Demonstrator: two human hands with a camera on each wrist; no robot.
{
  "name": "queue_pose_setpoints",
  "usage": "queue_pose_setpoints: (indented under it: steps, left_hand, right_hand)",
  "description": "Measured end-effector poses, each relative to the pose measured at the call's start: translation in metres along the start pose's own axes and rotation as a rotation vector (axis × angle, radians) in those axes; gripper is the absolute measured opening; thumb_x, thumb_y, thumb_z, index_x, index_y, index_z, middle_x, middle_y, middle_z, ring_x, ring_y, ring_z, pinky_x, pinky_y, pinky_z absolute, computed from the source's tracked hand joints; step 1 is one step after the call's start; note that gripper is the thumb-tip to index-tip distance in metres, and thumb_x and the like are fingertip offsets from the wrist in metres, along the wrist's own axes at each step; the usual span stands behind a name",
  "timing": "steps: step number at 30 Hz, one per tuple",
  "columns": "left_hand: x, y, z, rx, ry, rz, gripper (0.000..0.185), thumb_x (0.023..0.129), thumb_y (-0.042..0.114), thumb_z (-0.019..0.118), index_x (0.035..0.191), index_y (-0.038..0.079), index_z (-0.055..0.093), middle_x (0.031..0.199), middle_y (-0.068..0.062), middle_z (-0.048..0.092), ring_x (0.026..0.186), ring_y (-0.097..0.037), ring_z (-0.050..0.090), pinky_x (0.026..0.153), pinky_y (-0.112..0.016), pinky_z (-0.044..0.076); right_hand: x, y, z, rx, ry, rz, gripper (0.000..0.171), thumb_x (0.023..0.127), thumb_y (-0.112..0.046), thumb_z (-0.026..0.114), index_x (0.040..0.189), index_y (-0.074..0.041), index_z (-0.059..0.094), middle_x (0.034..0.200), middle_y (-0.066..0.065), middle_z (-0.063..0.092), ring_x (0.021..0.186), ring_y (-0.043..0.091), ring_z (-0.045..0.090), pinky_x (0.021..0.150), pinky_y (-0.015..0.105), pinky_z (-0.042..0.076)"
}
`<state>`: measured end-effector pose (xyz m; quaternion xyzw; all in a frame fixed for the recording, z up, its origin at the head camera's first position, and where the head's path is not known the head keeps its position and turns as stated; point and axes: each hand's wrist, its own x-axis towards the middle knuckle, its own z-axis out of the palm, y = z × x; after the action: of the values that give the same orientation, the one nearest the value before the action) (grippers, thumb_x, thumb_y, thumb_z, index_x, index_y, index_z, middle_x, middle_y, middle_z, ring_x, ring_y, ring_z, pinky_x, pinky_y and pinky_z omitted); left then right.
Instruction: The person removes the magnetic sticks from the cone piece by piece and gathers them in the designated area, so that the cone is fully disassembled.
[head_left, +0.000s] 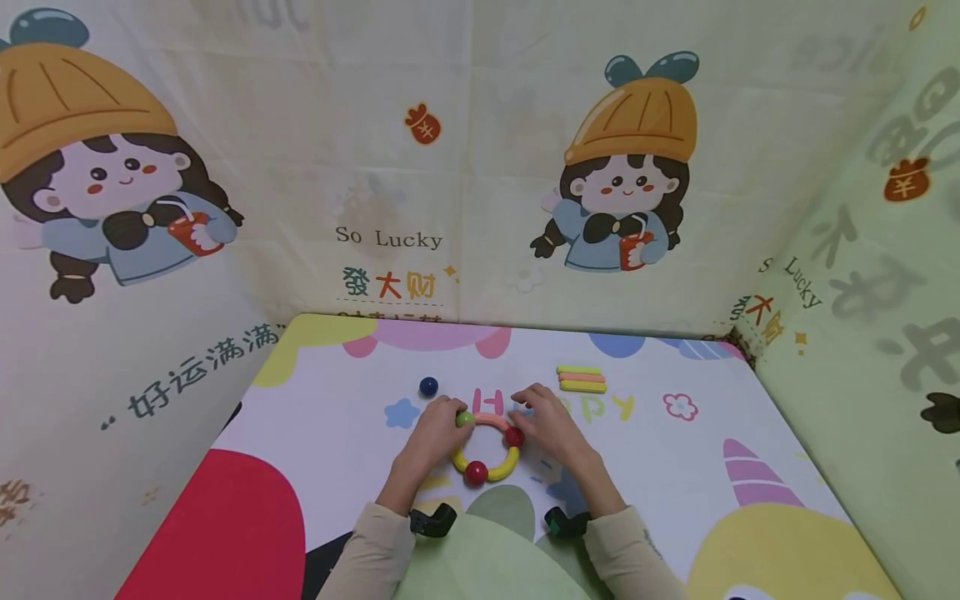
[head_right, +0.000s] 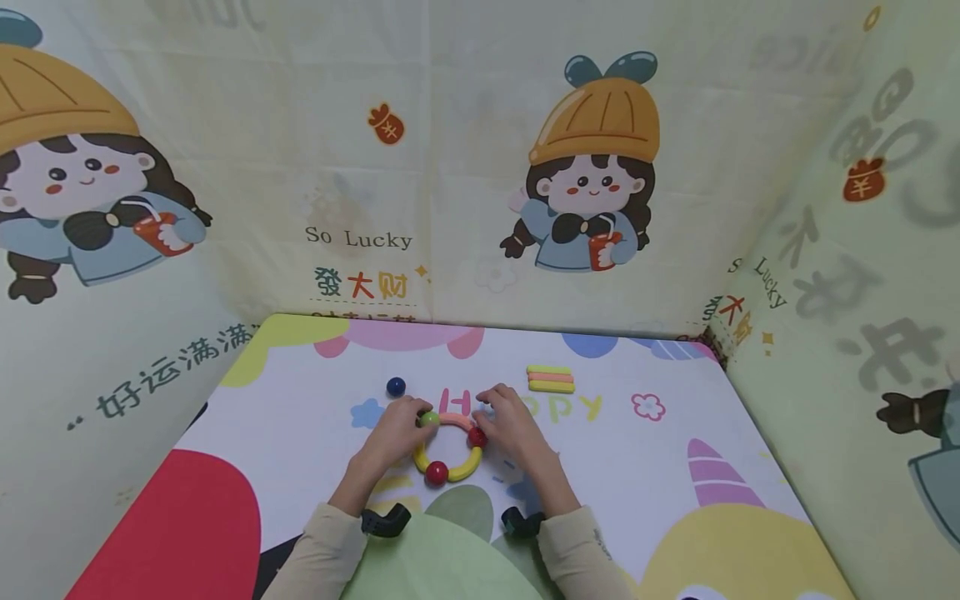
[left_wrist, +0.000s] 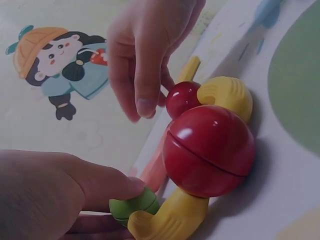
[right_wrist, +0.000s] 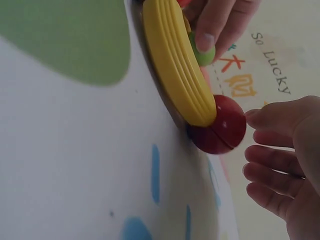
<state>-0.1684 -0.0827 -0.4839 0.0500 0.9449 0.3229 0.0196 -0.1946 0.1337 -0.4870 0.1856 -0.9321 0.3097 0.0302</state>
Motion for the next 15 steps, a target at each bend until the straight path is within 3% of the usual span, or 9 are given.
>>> queue_pose_setpoints:
  steps: [9, 15]
  left_hand:
    - [0.0, 0.003, 0.007, -0.01, 0.005, 0.108, 0.032, 0.091, 0.019, 0.07, 0.116, -0.001, 0.069, 0.103, -0.012, 0.063, 0.083, -0.017, 0.053, 0.071, -0.028, 0.051]
    - [0.0, 0.008, 0.014, -0.038, -0.025, 0.136, 0.036, 0.093, 0.022, 0.07, 0.122, 0.0, 0.068, 0.109, -0.013, 0.066, 0.088, -0.018, 0.057, 0.082, -0.034, 0.056]
  right_hand:
    - [0.001, -0.008, 0.01, -0.018, -0.076, -0.055, 0.04, 0.091, -0.032, 0.074, 0.121, -0.007, 0.07, 0.114, 0.007, 0.065, 0.103, 0.021, 0.06, 0.094, 0.041, 0.056]
    - [0.002, -0.007, 0.015, -0.052, -0.146, -0.086, 0.033, 0.093, -0.032, 0.071, 0.119, -0.011, 0.071, 0.11, 0.002, 0.064, 0.099, 0.014, 0.057, 0.091, 0.034, 0.057]
